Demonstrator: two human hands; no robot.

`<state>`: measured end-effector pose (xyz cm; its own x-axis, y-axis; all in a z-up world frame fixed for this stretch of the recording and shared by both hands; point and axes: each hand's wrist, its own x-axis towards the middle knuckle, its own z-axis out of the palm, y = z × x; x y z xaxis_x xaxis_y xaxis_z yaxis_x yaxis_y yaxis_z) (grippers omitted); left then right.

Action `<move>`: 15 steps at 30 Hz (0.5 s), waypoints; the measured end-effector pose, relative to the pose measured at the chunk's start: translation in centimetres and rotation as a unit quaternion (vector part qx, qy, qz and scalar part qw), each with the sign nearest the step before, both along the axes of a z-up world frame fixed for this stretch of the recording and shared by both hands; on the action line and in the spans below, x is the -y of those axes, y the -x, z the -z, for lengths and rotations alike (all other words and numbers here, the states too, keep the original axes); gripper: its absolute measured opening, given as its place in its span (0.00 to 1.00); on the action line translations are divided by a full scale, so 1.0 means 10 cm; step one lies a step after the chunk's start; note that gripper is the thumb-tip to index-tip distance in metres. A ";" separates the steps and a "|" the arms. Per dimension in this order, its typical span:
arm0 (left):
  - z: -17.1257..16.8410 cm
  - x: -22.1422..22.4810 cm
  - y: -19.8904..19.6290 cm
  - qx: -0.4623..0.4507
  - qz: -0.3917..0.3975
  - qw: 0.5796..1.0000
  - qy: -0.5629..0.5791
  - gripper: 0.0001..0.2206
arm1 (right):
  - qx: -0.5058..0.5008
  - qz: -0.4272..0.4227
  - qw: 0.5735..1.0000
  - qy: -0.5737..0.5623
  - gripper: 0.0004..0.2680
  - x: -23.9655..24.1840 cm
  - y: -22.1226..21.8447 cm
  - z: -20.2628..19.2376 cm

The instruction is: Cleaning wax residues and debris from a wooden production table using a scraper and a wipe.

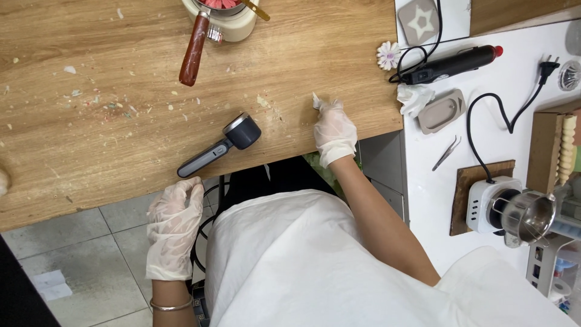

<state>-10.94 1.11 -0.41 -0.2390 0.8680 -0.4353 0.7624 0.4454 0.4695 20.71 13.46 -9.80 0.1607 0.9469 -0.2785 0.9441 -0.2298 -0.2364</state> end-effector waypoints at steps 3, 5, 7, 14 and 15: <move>0.08 -0.03 -0.01 -0.031 0.027 0.999 0.026 0.12 | -0.026 -0.066 0.997 -0.028 0.20 0.02 0.09 0.03; 0.09 -0.03 -0.04 -0.022 0.033 0.999 0.003 0.12 | -0.026 -0.080 0.996 0.012 0.15 -0.01 0.21 0.05; 0.08 -0.05 -0.07 -0.015 0.039 0.999 -0.022 0.12 | -0.026 -0.095 0.994 0.050 0.10 -0.07 0.27 -0.01; 0.08 0.00 -0.07 -0.013 0.058 0.998 -0.017 0.12 | -0.017 -0.022 1.000 0.012 0.13 -0.19 0.07 -0.06; 0.11 -0.01 -0.05 -0.016 0.066 0.998 0.004 0.13 | -0.006 -0.059 0.998 0.015 0.10 -0.19 0.04 0.04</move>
<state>-10.40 1.25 -1.55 -0.1365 0.8897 -0.4357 0.8294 0.3431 0.4409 20.34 15.38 -10.24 0.0450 0.9503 -0.3080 0.9619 -0.1245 -0.2434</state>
